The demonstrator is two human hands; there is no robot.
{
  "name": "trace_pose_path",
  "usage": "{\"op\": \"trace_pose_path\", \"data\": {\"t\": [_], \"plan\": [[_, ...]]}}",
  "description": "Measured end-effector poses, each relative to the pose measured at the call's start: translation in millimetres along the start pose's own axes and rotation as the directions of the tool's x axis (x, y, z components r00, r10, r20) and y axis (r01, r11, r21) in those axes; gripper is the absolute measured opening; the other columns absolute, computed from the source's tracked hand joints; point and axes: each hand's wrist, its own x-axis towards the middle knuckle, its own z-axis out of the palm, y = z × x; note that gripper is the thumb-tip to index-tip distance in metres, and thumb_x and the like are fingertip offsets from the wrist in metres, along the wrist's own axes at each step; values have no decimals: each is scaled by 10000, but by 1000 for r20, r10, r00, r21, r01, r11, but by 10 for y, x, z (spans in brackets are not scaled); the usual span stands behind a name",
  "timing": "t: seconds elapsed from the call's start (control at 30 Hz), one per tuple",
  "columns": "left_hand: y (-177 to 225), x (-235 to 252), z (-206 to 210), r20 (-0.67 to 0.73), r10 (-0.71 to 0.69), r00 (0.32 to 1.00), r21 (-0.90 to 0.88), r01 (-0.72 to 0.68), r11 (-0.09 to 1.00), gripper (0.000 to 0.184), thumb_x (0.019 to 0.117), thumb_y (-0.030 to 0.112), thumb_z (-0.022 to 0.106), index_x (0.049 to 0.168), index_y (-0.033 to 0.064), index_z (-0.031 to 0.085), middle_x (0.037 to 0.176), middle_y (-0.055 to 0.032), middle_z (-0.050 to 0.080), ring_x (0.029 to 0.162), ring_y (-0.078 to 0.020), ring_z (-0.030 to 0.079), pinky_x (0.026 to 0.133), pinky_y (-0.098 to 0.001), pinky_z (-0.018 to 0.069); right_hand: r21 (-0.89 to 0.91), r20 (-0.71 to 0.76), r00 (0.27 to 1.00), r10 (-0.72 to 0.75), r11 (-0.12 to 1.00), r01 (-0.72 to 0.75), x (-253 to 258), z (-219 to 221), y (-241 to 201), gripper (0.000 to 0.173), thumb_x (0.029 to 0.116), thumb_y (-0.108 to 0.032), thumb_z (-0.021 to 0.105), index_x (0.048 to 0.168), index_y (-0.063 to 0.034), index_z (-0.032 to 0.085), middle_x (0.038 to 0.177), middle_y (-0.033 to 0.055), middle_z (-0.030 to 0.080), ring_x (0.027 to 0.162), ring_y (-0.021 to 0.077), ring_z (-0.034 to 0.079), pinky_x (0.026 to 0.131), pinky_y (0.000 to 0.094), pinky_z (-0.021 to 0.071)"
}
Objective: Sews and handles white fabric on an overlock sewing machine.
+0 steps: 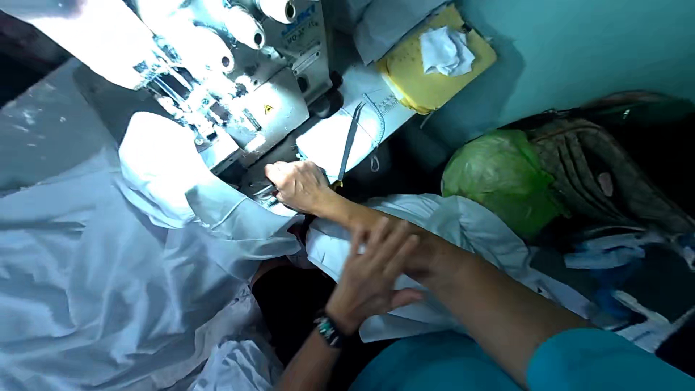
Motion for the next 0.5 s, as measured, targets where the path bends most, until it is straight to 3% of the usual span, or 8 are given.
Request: {"op": "trace_pose_path", "data": {"t": [0.07, 0.1, 0.23, 0.37, 0.43, 0.5], "plan": [[74, 62, 374, -84, 68, 994, 59, -63, 996, 753, 1045, 644, 144, 1381, 141, 594, 1434, -63, 620, 1423, -235, 474, 1216, -493, 178, 7, 2, 1000, -15, 1000, 15, 34, -63, 2, 67, 788, -38, 712, 841, 2, 701, 711, 139, 662, 620, 307, 674, 513, 448, 488], [46, 114, 432, -139, 77, 987, 90, -64, 994, 743, 1057, 616, 129, 1331, 144, 634, 1374, -56, 664, 1381, -224, 519, 1212, -467, 199, 10, 7, 1000, -19, 1000, 19, 43, -79, 3, 67, 788, -32, 708, 843, 5, 699, 716, 143, 664, 626, 310, 676, 518, 450, 490], [-237, 249, 304, -150, 142, 978, 177, -115, 978, 737, 1084, 551, 149, 1185, 117, 736, 1206, -57, 751, 1198, -205, 662, 1113, -381, 398, -9, 19, 1000, -15, 1000, 15, 33, -78, -1, 84, 783, -44, 713, 847, 8, 696, 734, 151, 679, 643, 320, 688, 524, 461, 501], [-467, 268, 205, -119, 133, 984, 219, -104, 970, 697, 1095, 508, 187, 1161, 97, 747, 1192, -72, 755, 1182, -212, 678, 1092, -378, 434, -38, 16, 1000, -16, 999, 17, 37, -70, -3, 88, 789, -57, 719, 838, 12, 694, 734, 160, 678, 641, 333, 690, 519, 470, 501], [-383, 272, 206, -120, 86, 989, 188, -62, 980, 699, 1087, 518, 195, 1159, 94, 747, 1200, -76, 751, 1184, -225, 675, 1094, -399, 430, -36, 16, 1000, -15, 999, 15, 41, -51, -3, 91, 781, -56, 723, 828, 15, 690, 727, 164, 674, 640, 339, 688, 515, 476, 498], [-101, 311, 171, -56, 40, 998, 78, -36, 996, 788, 1054, 596, 177, 1193, 62, 740, 1250, -105, 731, 1219, -286, 659, 1107, -460, 429, -49, 113, 993, 19, 999, -14, 60, -129, -36, 118, 809, -82, 726, 867, 16, 696, 758, 164, 685, 684, 338, 702, 551, 481, 515]]}}
